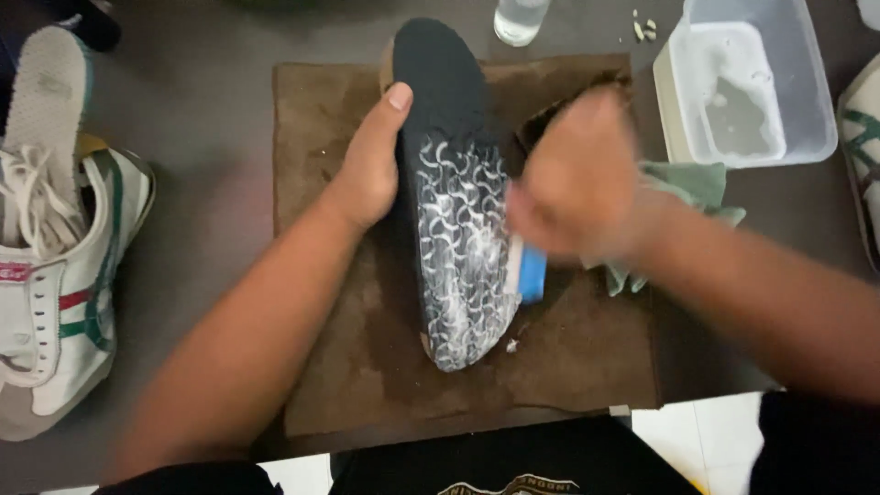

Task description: Scrubbing the sole of a black sandal with a brush and soapy water to remove dirt and stains.

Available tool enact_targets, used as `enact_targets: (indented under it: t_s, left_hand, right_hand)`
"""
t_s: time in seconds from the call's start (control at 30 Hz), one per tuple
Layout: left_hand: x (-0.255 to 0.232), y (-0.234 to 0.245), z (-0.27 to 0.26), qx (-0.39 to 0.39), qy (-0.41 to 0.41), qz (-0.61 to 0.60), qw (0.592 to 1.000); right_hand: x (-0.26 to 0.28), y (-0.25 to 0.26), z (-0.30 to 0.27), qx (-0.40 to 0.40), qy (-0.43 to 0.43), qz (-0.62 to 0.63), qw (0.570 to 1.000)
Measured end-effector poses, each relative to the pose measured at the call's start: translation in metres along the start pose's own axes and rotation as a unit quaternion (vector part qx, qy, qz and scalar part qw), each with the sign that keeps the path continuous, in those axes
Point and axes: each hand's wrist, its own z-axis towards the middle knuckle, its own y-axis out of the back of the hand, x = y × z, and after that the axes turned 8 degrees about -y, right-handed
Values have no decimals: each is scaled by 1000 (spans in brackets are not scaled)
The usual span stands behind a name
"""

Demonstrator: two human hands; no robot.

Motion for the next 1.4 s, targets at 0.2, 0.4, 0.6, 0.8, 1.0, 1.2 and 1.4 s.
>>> enact_targets:
  t_s: [0.2, 0.4, 0.6, 0.8, 1.0, 1.2, 1.4]
  left_hand:
    - [-11, -6, -2, 63, -46, 68, 995]
    - [-5, -2, 0, 33, -19, 53, 998]
    - [-8, -5, 3, 70, -64, 121, 988]
    - [-6, -3, 2, 29, -86, 104, 990]
    - [-14, -6, -2, 44, -50, 174, 982]
    - [-18, -9, -3, 44, -53, 185, 980]
    - [-11, -7, -3, 29, -65, 213, 974]
  right_hand:
    - [38, 3, -1, -70, 74, 87, 991]
    - [-12, -2, -2, -182, 83, 30, 979]
    - [28, 3, -17, -53, 189, 126, 972]
    - [27, -10, -6, -137, -22, -51, 989]
    - [34, 5, 8, -3, 132, 11, 991]
    - [59, 5, 12, -109, 128, 54, 984]
    - [18, -2, 12, 208, -66, -217, 952]
